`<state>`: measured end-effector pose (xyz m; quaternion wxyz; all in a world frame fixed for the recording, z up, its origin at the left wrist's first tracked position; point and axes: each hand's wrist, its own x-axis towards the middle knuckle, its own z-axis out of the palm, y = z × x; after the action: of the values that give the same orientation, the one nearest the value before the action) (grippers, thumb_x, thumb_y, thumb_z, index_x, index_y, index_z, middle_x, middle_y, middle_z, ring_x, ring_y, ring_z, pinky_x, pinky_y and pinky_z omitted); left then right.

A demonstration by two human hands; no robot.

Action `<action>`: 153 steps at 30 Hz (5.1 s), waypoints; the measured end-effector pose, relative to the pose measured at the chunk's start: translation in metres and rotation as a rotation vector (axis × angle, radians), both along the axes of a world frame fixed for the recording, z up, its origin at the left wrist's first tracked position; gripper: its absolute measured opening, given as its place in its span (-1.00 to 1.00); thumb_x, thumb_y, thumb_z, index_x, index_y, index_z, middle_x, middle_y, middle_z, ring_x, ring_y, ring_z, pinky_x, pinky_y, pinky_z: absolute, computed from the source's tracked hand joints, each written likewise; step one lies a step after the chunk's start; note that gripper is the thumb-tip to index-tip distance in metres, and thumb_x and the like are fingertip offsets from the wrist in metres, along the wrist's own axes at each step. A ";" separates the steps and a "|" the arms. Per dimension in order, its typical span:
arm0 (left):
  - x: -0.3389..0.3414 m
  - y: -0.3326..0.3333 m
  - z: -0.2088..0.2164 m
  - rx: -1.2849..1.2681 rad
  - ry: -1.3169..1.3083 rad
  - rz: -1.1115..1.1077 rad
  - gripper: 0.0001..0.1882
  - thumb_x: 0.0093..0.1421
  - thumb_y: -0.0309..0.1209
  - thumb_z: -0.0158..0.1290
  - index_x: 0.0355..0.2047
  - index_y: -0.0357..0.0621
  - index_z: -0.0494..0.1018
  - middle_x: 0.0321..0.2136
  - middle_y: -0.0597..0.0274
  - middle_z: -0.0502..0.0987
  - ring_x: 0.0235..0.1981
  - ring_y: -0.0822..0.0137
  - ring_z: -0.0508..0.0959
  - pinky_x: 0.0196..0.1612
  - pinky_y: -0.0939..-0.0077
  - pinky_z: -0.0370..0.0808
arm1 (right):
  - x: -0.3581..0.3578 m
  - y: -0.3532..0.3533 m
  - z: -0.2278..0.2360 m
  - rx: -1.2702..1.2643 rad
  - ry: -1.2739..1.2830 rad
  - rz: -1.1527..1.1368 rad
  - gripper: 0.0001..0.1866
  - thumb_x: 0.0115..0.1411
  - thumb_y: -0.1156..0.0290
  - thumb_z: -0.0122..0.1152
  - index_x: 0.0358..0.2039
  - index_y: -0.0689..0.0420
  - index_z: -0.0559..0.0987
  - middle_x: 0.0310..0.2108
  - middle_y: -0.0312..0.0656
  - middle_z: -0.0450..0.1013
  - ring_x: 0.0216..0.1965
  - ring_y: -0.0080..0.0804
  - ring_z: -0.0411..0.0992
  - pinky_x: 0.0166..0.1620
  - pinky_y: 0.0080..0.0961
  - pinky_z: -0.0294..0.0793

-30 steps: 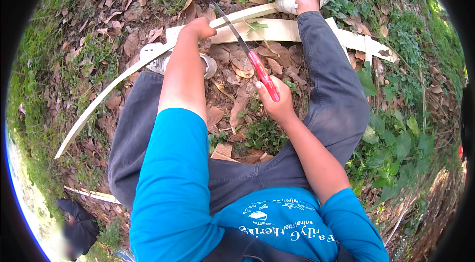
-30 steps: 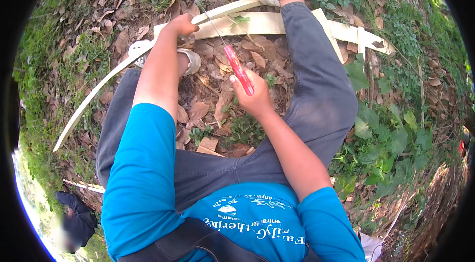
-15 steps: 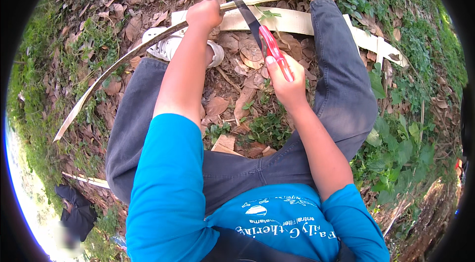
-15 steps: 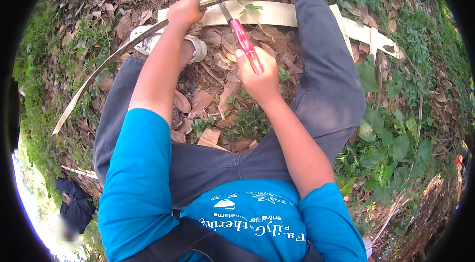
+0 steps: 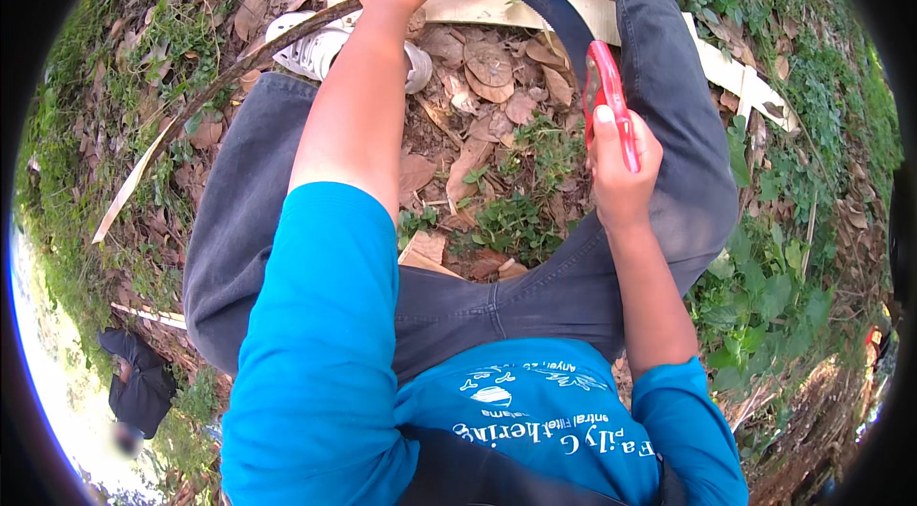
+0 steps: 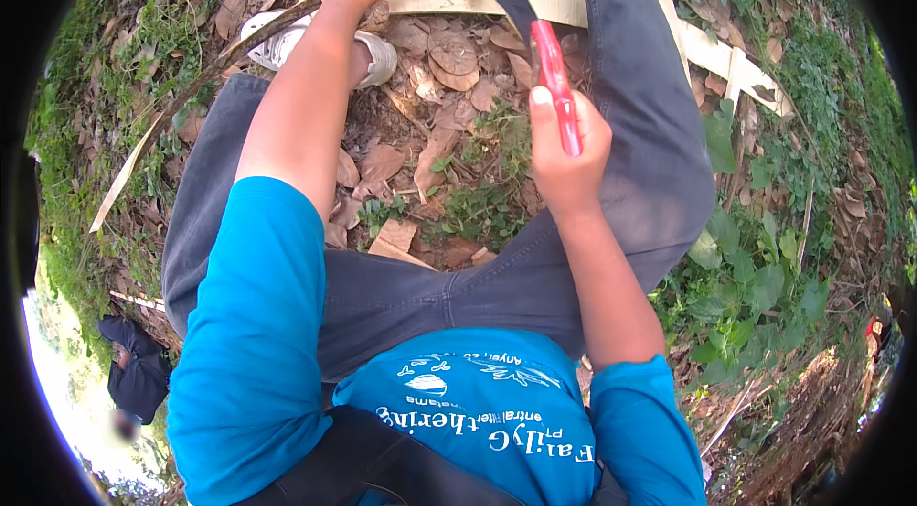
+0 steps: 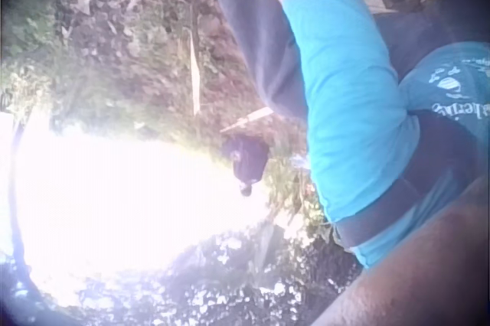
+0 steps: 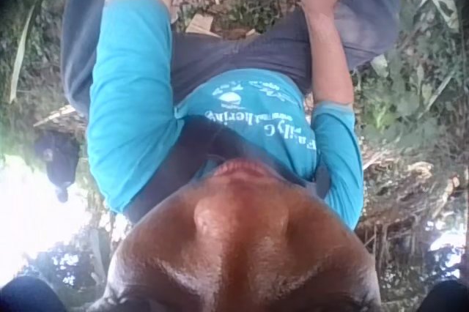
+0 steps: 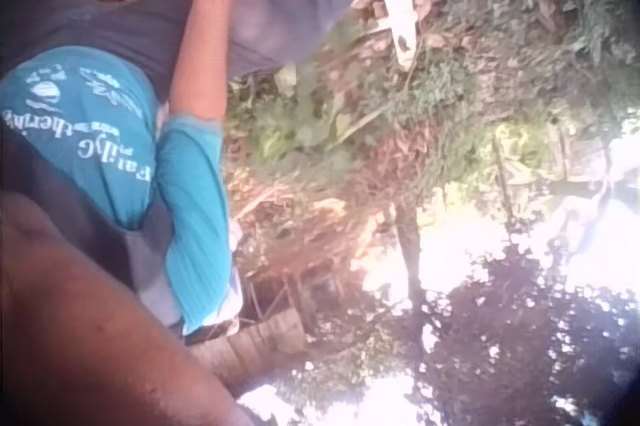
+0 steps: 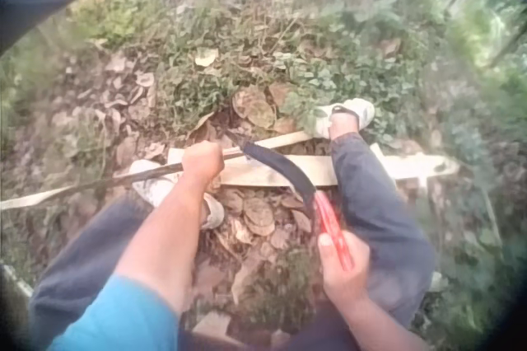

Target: The person sits on the ground and uses a red hand saw to cut thin wooden strips. They hold the wood between their legs, saw through it, and then separate the pieces. The person repeats this process with multiple strips, occasionally adjusting the wood's position.

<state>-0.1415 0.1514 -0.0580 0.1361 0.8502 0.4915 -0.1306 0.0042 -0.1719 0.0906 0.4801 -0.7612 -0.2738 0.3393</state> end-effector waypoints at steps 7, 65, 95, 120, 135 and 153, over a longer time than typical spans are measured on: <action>0.001 0.004 0.007 -0.062 0.069 0.036 -0.67 0.16 -0.14 0.22 -0.10 0.06 0.66 -0.09 0.12 0.69 -0.04 0.04 0.67 0.00 0.14 0.62 | 0.013 0.001 0.021 -0.010 0.184 0.178 -0.72 0.40 0.33 0.25 -0.46 0.16 0.51 -0.61 -0.53 0.26 -0.56 -0.80 0.16 -0.51 -0.66 0.12; -0.003 0.032 -0.036 -0.178 -0.011 -0.044 -0.58 0.08 -0.20 0.28 -0.11 -0.17 0.67 -0.13 -0.06 0.69 -0.10 0.03 0.70 0.02 0.15 0.62 | -0.001 0.003 0.025 -0.043 0.105 0.096 -0.72 0.41 0.27 0.23 -0.41 0.16 0.54 -0.62 -0.45 0.36 -0.61 -0.75 0.28 -0.52 -0.66 0.22; -0.077 -0.012 0.036 -0.052 -0.100 0.034 -0.38 0.10 0.08 0.33 0.04 -0.04 0.58 -0.09 0.05 0.68 -0.01 0.10 0.67 0.03 0.14 0.60 | 0.011 -0.122 0.198 0.447 0.019 -0.164 -0.67 0.46 0.17 0.17 -0.29 0.19 0.45 -0.53 -0.28 0.42 -0.61 -0.57 0.33 -0.57 -0.59 0.37; -0.119 -0.085 0.053 0.193 -0.134 -0.196 -0.55 -0.11 -0.06 0.46 -0.23 0.04 0.72 -0.08 0.26 0.50 0.12 0.16 0.40 0.10 0.09 0.37 | -0.048 -0.133 0.185 0.356 0.127 -0.214 -0.68 0.46 0.20 0.16 -0.29 0.24 0.52 -0.56 -0.30 0.39 -0.60 -0.56 0.36 -0.49 -0.56 0.42; -0.046 -0.078 0.039 -0.086 -0.008 -0.112 -0.19 0.01 -0.03 0.18 0.27 -0.09 0.35 0.17 -0.03 0.50 0.29 -0.01 0.41 0.30 0.04 0.36 | -0.026 -0.058 0.099 0.177 0.319 -0.060 -0.70 0.43 0.18 0.22 -0.36 0.12 0.50 -0.58 -0.40 0.38 -0.60 -0.73 0.32 -0.51 -0.71 0.31; -0.019 -0.070 0.015 0.092 0.017 0.025 -0.62 0.11 -0.05 0.22 -0.13 0.08 0.63 -0.22 0.16 0.71 -0.16 0.07 0.71 -0.10 0.13 0.62 | -0.030 -0.020 0.017 0.110 0.031 0.110 -0.60 0.36 0.22 0.31 -0.55 0.17 0.47 -0.67 -0.45 0.27 -0.60 -0.73 0.13 -0.53 -0.55 0.12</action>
<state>-0.1602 0.0812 -0.0430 0.0942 0.8482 0.5087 -0.1132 -0.0256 -0.1917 0.1074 0.5058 -0.7123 -0.3260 0.3613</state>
